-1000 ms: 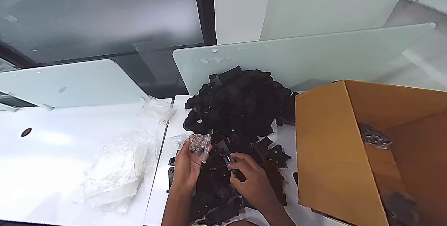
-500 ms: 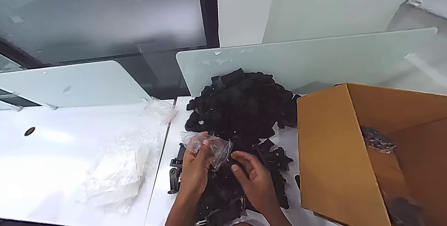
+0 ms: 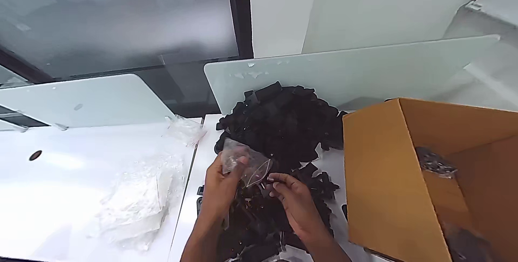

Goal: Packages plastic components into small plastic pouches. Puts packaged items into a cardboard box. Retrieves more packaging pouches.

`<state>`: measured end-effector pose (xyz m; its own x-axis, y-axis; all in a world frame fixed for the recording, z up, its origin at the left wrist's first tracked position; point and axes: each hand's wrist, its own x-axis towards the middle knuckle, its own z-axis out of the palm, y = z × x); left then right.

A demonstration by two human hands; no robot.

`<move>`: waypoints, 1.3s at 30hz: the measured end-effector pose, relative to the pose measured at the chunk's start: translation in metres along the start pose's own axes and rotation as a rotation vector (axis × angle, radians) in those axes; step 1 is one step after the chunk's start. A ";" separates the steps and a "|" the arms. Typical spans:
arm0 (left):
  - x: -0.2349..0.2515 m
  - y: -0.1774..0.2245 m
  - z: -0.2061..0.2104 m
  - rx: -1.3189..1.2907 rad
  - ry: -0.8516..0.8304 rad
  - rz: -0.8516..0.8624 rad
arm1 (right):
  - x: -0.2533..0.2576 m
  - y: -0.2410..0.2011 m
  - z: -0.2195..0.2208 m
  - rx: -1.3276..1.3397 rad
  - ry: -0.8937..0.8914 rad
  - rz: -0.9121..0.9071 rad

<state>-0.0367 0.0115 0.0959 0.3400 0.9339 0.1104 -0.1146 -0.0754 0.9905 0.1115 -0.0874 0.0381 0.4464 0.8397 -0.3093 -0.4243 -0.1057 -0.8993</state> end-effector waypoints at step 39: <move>0.185 -0.073 -0.257 0.697 -0.064 -0.166 | 0.158 0.028 0.205 -0.959 -0.356 -0.154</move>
<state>-0.2053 0.2799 0.0235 0.3579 0.9316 -0.0632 0.5588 -0.1594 0.8139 0.0084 0.1509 0.0271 0.1177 0.9725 -0.2007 0.4932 -0.2327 -0.8382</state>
